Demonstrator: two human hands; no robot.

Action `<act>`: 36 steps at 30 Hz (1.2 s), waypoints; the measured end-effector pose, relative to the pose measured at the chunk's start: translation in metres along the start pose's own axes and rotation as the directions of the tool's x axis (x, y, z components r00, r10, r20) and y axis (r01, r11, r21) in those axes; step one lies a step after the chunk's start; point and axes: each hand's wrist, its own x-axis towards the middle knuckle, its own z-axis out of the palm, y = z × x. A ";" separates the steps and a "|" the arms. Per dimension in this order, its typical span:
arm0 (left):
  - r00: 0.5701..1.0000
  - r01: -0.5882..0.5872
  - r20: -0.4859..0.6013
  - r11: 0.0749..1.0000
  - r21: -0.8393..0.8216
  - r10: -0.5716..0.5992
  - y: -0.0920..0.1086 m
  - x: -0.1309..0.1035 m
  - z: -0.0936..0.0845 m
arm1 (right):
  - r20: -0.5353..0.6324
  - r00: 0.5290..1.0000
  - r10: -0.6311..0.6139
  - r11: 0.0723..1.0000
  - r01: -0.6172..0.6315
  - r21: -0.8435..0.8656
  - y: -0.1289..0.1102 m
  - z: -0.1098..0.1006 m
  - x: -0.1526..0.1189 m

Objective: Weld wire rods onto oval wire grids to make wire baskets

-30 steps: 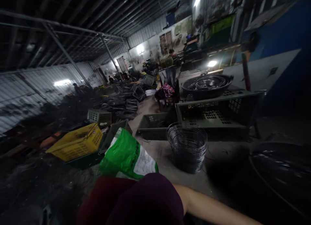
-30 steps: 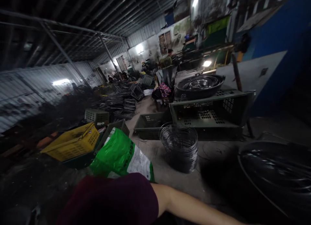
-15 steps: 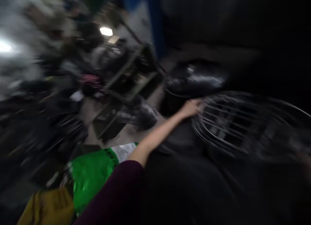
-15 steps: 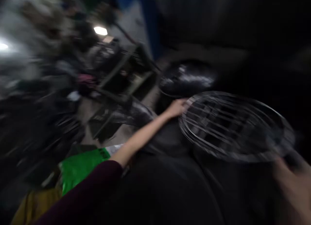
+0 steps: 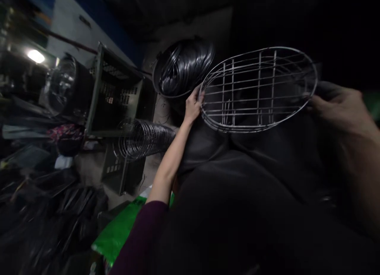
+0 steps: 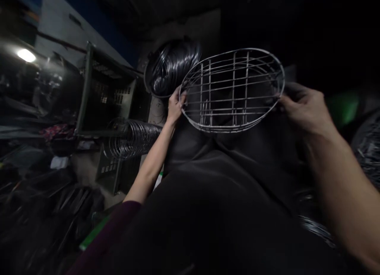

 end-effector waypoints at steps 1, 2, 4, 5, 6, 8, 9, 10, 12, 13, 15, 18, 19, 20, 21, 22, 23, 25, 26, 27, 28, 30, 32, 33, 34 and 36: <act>0.998 -0.064 -0.019 0.998 0.017 0.064 0.014 0.000 -0.007 | -0.007 0.992 -0.128 0.992 0.128 0.000 0.000 -0.002 0.001; 0.993 -0.109 -0.041 0.994 0.027 0.110 0.028 0.000 -0.014 | -0.026 0.963 -0.268 0.963 0.268 -0.007 0.000 -0.004 0.004; 0.986 -0.155 -0.058 0.987 0.050 0.158 0.047 0.001 -0.024 | -0.077 0.893 -0.444 0.895 0.439 -0.075 0.004 -0.007 0.011; 0.987 -0.151 -0.044 0.986 0.070 0.155 0.051 0.001 -0.025 | -0.102 0.887 -0.451 0.889 0.436 -0.136 0.008 -0.007 0.014; 0.991 -0.135 -0.013 0.986 0.095 0.136 0.050 0.001 -0.023 | -0.113 0.906 -0.407 0.901 0.378 -0.212 0.013 -0.006 0.017; 0.996 -0.064 0.076 0.987 0.149 0.054 0.037 -0.001 -0.014 | -0.118 0.958 -0.263 0.898 0.198 -0.393 0.024 -0.001 0.019; 0.993 -0.037 0.118 0.984 0.175 0.017 0.027 -0.003 -0.009 | -0.107 0.971 -0.215 0.873 0.142 -0.467 0.030 0.002 0.018; 0.988 -0.021 0.154 0.978 0.209 -0.012 0.016 -0.006 -0.006 | -0.093 0.978 -0.186 0.848 0.112 -0.517 0.034 0.005 0.016; 0.981 -0.005 0.188 0.952 0.307 -0.055 0.000 -0.014 -0.005 | -0.056 0.984 -0.169 0.814 0.108 -0.570 0.039 0.008 0.010; 0.980 0.001 0.184 0.935 0.354 -0.071 -0.003 -0.017 -0.008 | -0.047 0.984 -0.170 0.807 0.112 -0.579 0.040 0.007 0.007; 0.988 0.007 0.140 0.924 0.382 -0.066 0.000 -0.021 -0.017 | -0.051 0.979 -0.195 0.803 0.130 -0.581 0.041 0.001 0.005; 0.978 -0.135 0.196 0.935 0.329 0.072 0.025 -0.011 -0.022 | -0.140 0.927 -0.349 0.797 0.215 -0.565 0.046 -0.014 0.003; 0.953 -0.221 0.274 0.918 0.330 0.131 0.035 -0.004 -0.019 | -0.180 0.896 -0.405 0.771 0.229 -0.594 0.050 -0.019 -0.001; 0.914 -0.308 0.366 0.886 0.346 0.174 0.046 0.005 -0.015 | -0.206 0.872 -0.444 0.743 0.229 -0.629 0.054 -0.025 -0.007; 0.869 -0.383 0.456 0.846 0.370 0.194 0.055 0.014 -0.011 | -0.212 0.861 -0.462 0.721 0.226 -0.655 0.058 -0.029 -0.017; 0.827 -0.442 0.527 0.806 0.394 0.196 0.063 0.023 -0.006 | -0.189 0.868 -0.459 0.710 0.230 -0.666 0.063 -0.033 -0.028; 0.795 -0.483 0.577 0.769 0.418 0.186 0.069 0.031 -0.001 | -0.151 0.887 -0.436 0.718 0.242 -0.653 0.067 -0.036 -0.040; 0.755 -0.524 0.638 0.726 0.446 0.153 0.072 0.048 0.005 | -0.062 0.928 -0.367 0.740 0.251 -0.624 0.075 -0.047 -0.058; 0.750 -0.532 0.644 0.718 0.448 0.154 0.068 0.056 0.007 | -0.082 0.939 -0.334 0.749 0.211 -0.628 0.080 -0.057 -0.063; 0.766 -0.526 0.622 0.713 0.464 0.161 0.063 0.062 0.009 | -0.154 0.942 -0.300 0.757 0.137 -0.638 0.084 -0.071 -0.065; 0.785 -0.521 0.593 0.710 0.473 0.181 0.057 0.068 0.010 | -0.256 0.930 -0.264 0.766 0.040 -0.642 0.088 -0.089 -0.066; 0.800 -0.534 0.546 0.712 0.456 0.251 0.049 0.070 0.011 | -0.474 0.862 -0.180 0.773 -0.174 -0.610 0.096 -0.133 -0.063; 0.792 -0.562 0.526 0.707 0.429 0.311 0.049 0.063 0.010 | -0.600 0.796 -0.079 0.756 -0.344 -0.557 0.103 -0.176 -0.052; 0.788 -0.571 0.525 0.702 0.426 0.322 0.051 0.058 0.010 | -0.625 0.780 -0.032 0.740 -0.402 -0.539 0.107 -0.194 -0.043; 0.788 -0.572 0.524 0.698 0.431 0.322 0.054 0.054 0.011 | -0.629 0.777 0.008 0.723 -0.439 -0.534 0.111 -0.207 -0.030; 0.791 -0.569 0.524 0.696 0.439 0.316 0.061 0.048 0.016 | -0.576 0.814 0.075 0.696 -0.457 -0.554 0.120 -0.219 -0.002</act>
